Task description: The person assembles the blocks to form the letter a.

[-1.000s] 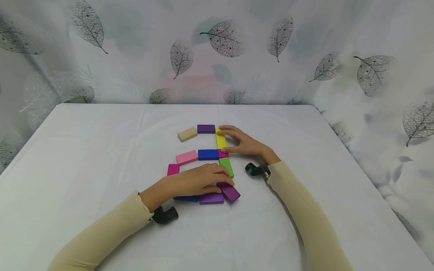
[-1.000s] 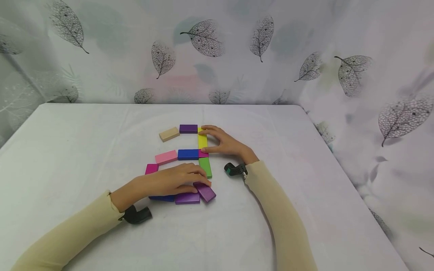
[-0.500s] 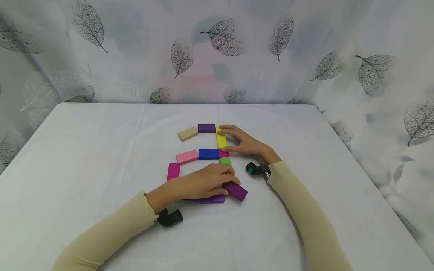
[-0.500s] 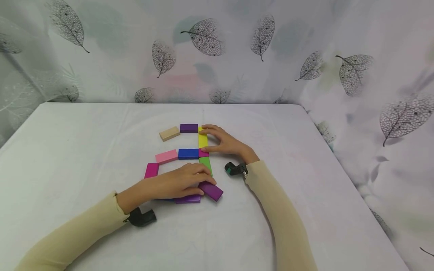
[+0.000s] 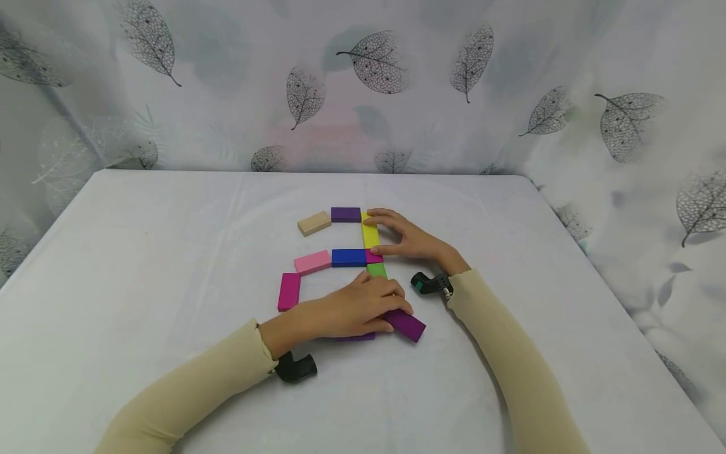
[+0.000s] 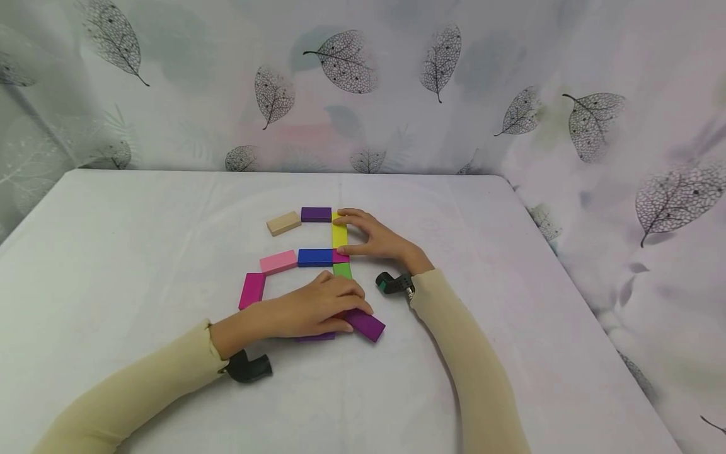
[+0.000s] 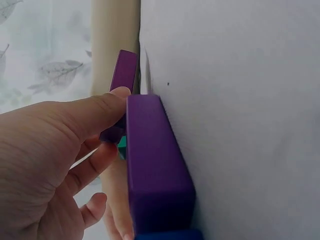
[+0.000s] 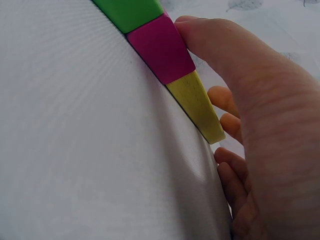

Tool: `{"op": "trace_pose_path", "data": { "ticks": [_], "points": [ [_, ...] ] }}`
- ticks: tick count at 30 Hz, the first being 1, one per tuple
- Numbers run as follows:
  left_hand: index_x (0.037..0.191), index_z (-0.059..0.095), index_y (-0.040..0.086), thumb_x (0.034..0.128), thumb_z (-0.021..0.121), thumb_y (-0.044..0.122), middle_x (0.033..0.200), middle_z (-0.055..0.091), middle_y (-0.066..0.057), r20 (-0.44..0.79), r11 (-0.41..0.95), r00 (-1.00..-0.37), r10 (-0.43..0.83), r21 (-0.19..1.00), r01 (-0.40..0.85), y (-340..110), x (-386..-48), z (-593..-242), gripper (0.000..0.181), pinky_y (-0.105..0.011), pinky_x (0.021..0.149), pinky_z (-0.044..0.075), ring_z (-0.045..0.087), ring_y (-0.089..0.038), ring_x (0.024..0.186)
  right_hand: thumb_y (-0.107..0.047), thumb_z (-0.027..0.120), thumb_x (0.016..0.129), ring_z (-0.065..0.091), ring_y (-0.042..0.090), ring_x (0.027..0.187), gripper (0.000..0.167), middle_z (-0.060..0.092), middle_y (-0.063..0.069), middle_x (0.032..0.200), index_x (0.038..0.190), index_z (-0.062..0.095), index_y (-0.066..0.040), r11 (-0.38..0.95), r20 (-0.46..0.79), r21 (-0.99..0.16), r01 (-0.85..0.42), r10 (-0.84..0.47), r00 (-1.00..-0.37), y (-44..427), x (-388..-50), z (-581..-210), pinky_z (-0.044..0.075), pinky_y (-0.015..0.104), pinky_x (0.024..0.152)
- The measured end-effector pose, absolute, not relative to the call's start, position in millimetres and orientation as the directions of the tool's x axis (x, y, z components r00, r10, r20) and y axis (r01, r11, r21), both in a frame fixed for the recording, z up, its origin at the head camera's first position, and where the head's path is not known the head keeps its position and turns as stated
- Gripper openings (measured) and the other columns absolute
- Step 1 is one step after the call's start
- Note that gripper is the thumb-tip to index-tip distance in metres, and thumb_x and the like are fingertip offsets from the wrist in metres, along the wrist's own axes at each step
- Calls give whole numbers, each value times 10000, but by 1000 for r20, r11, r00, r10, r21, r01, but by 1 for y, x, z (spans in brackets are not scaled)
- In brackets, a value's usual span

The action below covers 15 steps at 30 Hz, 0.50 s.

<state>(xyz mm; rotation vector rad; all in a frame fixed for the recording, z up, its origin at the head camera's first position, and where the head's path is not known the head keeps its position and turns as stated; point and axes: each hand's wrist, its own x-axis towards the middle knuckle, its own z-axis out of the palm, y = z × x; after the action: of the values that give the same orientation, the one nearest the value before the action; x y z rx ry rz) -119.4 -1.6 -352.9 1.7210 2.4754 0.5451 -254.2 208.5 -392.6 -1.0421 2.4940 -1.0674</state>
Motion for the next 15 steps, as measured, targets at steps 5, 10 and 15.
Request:
{"op": "trace_pose_path", "data": {
  "ticks": [5, 10, 15],
  "points": [
    [1282, 586, 207, 933, 665, 273, 1213, 533, 10, 104, 317, -367, 924, 327, 890, 3, -118, -353, 363, -341, 925, 337, 491, -138, 1181, -192, 717, 887, 159, 231, 1478, 604, 265, 49, 1579, 1435, 472, -128, 480, 61, -701, -527, -696, -715, 208, -253, -391, 126, 541, 1171],
    [1279, 590, 208, 934, 664, 277, 1212, 538, 7, 90, 326, -369, 925, 309, 893, 8, -116, -353, 359, -333, 916, 338, 490, -149, 1176, -192, 718, 885, 160, 241, 1478, 606, 263, 54, 1580, 1434, 471, -125, 479, 62, -703, -525, -694, -717, 208, -252, -390, 123, 547, 1170],
    [1278, 596, 215, 933, 664, 293, 1188, 553, 24, 56, 354, -385, 921, 289, 889, 11, -116, -353, 360, -335, 916, 340, 486, -143, 1160, -195, 716, 886, 156, 239, 1480, 608, 259, 49, 1583, 1438, 467, -129, 486, 54, -705, -517, -690, -722, 208, -252, -390, 122, 547, 1170]
  ]
}}
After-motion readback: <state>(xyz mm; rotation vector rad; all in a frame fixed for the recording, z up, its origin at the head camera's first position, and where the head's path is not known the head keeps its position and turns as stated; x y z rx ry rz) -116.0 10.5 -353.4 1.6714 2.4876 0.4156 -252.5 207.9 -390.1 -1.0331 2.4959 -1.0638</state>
